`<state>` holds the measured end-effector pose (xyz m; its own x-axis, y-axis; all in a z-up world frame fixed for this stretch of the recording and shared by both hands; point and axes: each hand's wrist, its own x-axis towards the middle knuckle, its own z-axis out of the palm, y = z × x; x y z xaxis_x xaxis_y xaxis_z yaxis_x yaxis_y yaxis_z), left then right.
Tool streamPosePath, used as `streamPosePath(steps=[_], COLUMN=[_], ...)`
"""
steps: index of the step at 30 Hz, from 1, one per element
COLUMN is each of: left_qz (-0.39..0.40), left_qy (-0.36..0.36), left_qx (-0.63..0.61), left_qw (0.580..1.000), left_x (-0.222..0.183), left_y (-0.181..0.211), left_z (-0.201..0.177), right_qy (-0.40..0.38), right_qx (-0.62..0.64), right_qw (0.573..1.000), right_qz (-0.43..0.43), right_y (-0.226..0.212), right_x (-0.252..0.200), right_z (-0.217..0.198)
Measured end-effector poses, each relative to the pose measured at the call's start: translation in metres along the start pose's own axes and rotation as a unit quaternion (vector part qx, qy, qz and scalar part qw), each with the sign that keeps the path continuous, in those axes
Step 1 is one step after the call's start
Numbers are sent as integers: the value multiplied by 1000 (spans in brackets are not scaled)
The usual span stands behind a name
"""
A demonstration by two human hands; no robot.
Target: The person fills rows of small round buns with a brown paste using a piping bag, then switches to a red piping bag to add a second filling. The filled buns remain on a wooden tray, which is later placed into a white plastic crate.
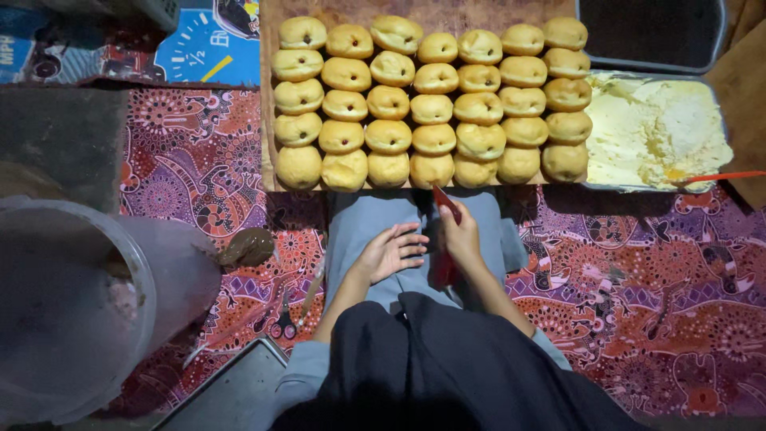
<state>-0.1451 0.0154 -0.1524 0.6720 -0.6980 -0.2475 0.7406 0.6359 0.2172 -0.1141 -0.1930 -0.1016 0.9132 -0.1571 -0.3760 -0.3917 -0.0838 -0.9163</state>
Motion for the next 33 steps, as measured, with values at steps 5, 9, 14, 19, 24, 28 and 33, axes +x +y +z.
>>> streamPosePath(steps=[5, 9, 14, 19, 24, 28, 33], left_qz=[9, 61, 112, 116, 103, 93, 106], left_qy=[9, 23, 61, 71, 42, 18, 10], left_qx=[6, 9, 23, 15, -42, -73, -80], left_qw=[1000, 998, 992, 991, 993, 993, 991], left_x=[-1, 9, 31, 47, 44, 43, 37], left_y=[-1, -11, -16, -5, 23, 29, 30], left_z=[-3, -7, -12, -16, -16, -8, -2], right_qy=[70, 116, 107, 112, 112, 114, 109], right_qx=[-110, -206, -180, -200, -212, -216, -214], right_qw=[983, 962, 972, 966, 965, 963, 965], right_qz=[-128, -138, -105, -119, -108, -116, -107], right_y=[5, -1, -9, -8, 0, 4, 6], right_x=[22, 33, 32, 28, 24, 23, 20], right_z=[17, 31, 36, 31, 28, 26, 21])
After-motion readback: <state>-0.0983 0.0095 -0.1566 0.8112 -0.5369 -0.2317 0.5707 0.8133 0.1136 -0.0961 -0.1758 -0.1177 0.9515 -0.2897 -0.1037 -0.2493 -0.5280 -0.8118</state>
